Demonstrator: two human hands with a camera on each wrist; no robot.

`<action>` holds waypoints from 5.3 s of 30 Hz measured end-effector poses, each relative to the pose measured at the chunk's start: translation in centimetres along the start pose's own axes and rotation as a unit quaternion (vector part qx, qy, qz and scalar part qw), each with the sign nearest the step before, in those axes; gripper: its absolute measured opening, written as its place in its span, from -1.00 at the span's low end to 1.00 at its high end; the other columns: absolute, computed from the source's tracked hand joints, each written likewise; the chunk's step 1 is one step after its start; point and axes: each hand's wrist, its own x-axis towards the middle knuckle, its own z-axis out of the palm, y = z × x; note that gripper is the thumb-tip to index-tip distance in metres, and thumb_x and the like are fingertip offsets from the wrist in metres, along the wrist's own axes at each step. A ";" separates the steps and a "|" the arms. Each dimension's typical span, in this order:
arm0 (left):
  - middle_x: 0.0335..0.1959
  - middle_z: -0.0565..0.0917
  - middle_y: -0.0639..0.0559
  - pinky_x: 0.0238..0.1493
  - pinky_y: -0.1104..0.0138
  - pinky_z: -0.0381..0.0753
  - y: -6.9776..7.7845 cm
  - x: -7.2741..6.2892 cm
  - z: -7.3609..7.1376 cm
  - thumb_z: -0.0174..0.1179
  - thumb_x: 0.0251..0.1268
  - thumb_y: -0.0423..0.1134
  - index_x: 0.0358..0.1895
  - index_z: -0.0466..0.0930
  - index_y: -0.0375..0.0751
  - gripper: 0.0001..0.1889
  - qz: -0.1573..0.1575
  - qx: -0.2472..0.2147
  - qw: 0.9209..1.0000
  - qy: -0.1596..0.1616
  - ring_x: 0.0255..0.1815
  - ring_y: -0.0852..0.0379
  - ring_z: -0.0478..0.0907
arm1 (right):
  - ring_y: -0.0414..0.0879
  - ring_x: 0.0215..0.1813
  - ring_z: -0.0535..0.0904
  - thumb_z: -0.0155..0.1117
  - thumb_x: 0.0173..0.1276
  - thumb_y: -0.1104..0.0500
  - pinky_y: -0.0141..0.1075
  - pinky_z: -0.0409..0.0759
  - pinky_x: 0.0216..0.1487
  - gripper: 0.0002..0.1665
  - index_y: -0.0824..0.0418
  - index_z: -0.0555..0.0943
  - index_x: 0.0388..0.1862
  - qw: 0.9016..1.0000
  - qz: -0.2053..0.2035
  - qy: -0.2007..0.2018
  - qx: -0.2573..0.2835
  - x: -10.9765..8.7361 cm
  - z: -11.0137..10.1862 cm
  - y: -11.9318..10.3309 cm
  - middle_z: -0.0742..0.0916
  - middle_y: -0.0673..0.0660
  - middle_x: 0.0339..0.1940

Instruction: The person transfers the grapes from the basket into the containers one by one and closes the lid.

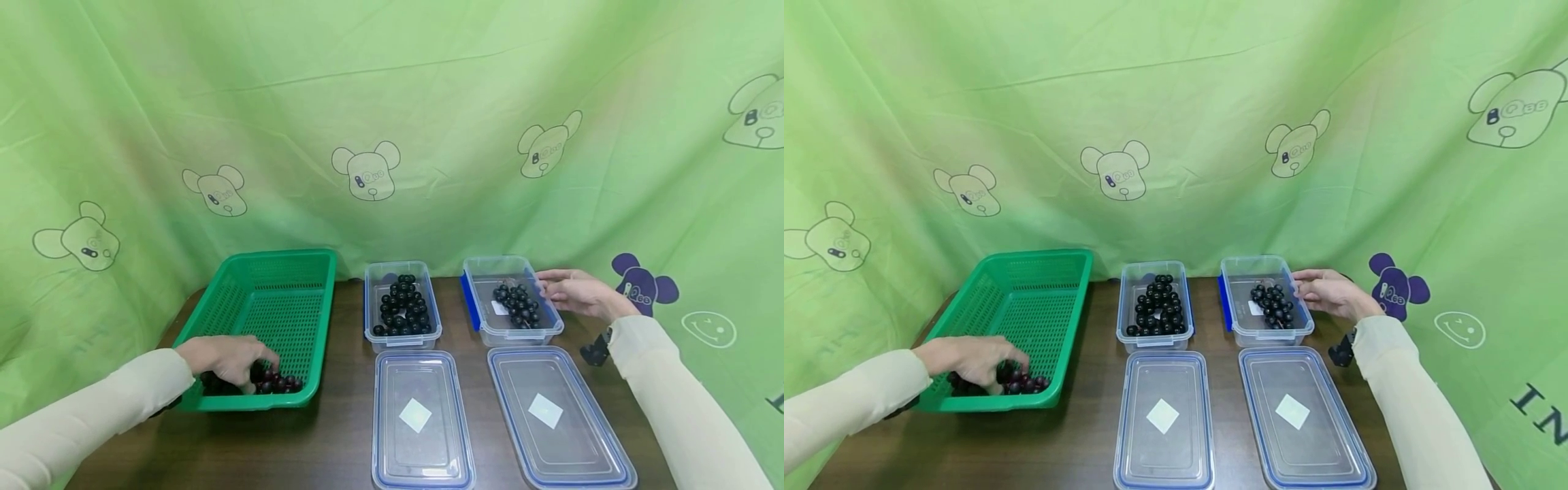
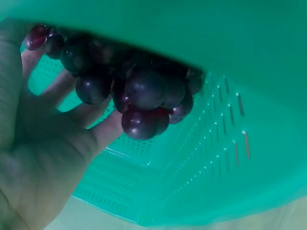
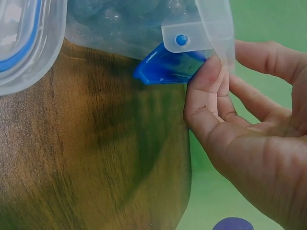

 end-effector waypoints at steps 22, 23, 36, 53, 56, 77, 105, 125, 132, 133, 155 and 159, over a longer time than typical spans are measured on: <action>-0.06 0.64 0.09 -0.37 0.30 0.41 -0.2 -0.3 -0.9 0.51 0.14 -0.29 -0.19 0.68 0.29 -0.68 0.025 -0.019 0.999 0.018 -0.25 0.14 0.43 | -0.31 -0.14 0.64 0.14 0.46 0.42 -0.38 0.70 0.01 -0.06 0.49 -0.08 0.68 1.000 0.006 0.007 0.001 0.0 0.3 -0.4 0.71 -0.20 -0.14; -0.03 0.65 0.06 -0.33 0.28 0.43 -0.3 -0.4 -1.1 0.52 0.13 -0.29 -0.20 0.68 0.29 -0.68 0.027 -0.016 0.999 0.023 -0.15 0.12 0.45 | -0.31 -0.14 0.64 0.13 0.47 0.42 -0.38 0.69 0.00 -0.07 0.49 -0.08 0.68 1.000 0.006 0.007 0.002 0.0 0.3 -0.4 0.71 -0.20 -0.15; -0.06 0.69 0.15 -0.44 0.39 0.36 -1.3 -1.0 -2.1 0.46 0.11 -0.33 -0.13 0.70 0.25 -0.66 0.059 -0.041 0.996 0.055 -0.37 0.27 0.36 | -0.31 -0.13 0.66 0.13 0.47 0.43 -0.38 0.70 0.03 -0.06 0.51 -0.11 0.68 1.000 0.004 0.003 0.006 -0.2 0.3 -0.5 0.70 -0.19 -0.13; 0.01 0.66 -0.04 -0.52 0.42 0.31 -2.5 -1.3 -3.4 0.40 0.18 -0.32 0.00 0.72 0.07 -0.68 0.100 -0.081 0.982 0.136 -0.59 0.32 0.24 | -0.31 -0.14 0.66 0.12 0.49 0.43 -0.39 0.71 0.05 -0.07 0.52 -0.11 0.68 1.000 0.001 0.004 0.002 -0.1 0.0 -0.3 0.70 -0.18 -0.11; -0.01 0.66 -0.05 -0.56 0.45 0.29 -2.6 -1.3 -3.4 0.37 0.20 -0.35 0.01 0.72 0.03 -0.68 0.112 -0.095 0.977 0.152 -0.66 0.37 0.19 | -0.30 -0.15 0.67 0.11 0.50 0.43 -0.38 0.71 0.03 -0.08 0.52 -0.10 0.68 1.000 0.000 0.007 0.007 -0.1 0.1 -0.2 0.70 -0.17 -0.10; 0.18 0.70 -0.17 -0.42 0.34 0.52 -1.1 -1.2 -6.7 0.33 0.30 -0.39 0.13 0.71 -0.04 -0.65 0.119 -0.221 0.929 0.271 -0.23 0.12 0.74 | -0.34 -0.22 0.61 0.09 0.56 0.38 -0.42 0.68 -0.05 -0.12 0.52 -0.10 0.67 1.000 0.000 0.009 0.014 -0.1 0.3 -0.2 0.71 -0.18 -0.14; 0.09 0.65 0.03 -0.23 0.26 0.84 7.1 5.3 -13.1 0.19 0.33 -0.54 0.07 0.67 -0.04 -0.63 0.214 -0.501 0.745 0.385 -0.23 0.18 0.80 | -0.37 -0.28 0.59 0.10 0.55 0.38 -0.44 0.67 -0.10 -0.12 0.53 -0.09 0.67 1.000 0.001 0.005 0.022 -0.3 0.3 -0.4 0.73 -0.17 -0.14; 0.19 0.67 -0.10 -0.20 0.29 0.83 16.9 13.0 -15.1 0.26 0.44 -0.42 0.19 0.65 -0.16 -0.69 0.241 -0.662 0.626 0.334 -0.26 0.10 0.75 | -0.36 -0.26 0.60 0.12 0.56 0.36 -0.44 0.67 -0.08 -0.12 0.49 -0.07 0.68 1.000 0.008 0.009 0.018 -0.3 0.3 -0.1 0.73 -0.18 -0.16; 0.15 0.71 -0.11 -0.22 0.32 0.82 20.1 15.6 -14.9 0.23 0.44 -0.45 0.27 0.61 -0.23 -0.62 0.238 -0.695 0.605 0.308 -0.27 0.11 0.74 | -0.34 -0.20 0.64 0.13 0.53 0.37 -0.42 0.69 -0.03 -0.10 0.49 -0.07 0.68 1.000 0.002 0.017 0.012 -0.5 0.2 -0.2 0.73 -0.20 -0.12; 0.13 0.71 -0.08 -0.22 0.32 0.82 20.5 15.9 -14.8 0.23 0.43 -0.46 0.27 0.61 -0.22 -0.62 0.236 -0.698 0.605 0.302 -0.27 0.11 0.73 | -0.34 -0.20 0.64 0.13 0.53 0.38 -0.42 0.69 -0.03 -0.11 0.49 -0.07 0.68 1.000 0.003 0.018 0.015 -0.5 0.3 -0.2 0.73 -0.20 -0.13; -0.31 0.74 0.01 -0.42 0.31 0.76 26.9 22.2 -9.8 0.33 0.30 -0.44 0.12 0.74 -0.11 -0.65 0.164 -0.787 0.533 0.263 -0.46 0.13 0.73 | -0.35 -0.22 0.61 0.12 0.56 0.35 -0.43 0.70 -0.04 -0.12 0.49 -0.07 0.68 0.999 0.006 0.012 0.033 -0.7 0.8 0.1 0.75 -0.17 -0.12; -0.32 0.73 0.03 -0.40 0.28 0.80 27.8 22.8 -9.2 0.35 0.29 -0.43 0.10 0.75 -0.12 -0.67 0.156 -0.782 0.543 0.264 -0.48 0.14 0.73 | -0.35 -0.21 0.61 0.10 0.57 0.34 -0.44 0.69 -0.05 -0.13 0.47 -0.07 0.69 0.999 0.008 0.016 0.026 -0.7 0.6 0.3 0.74 -0.19 -0.13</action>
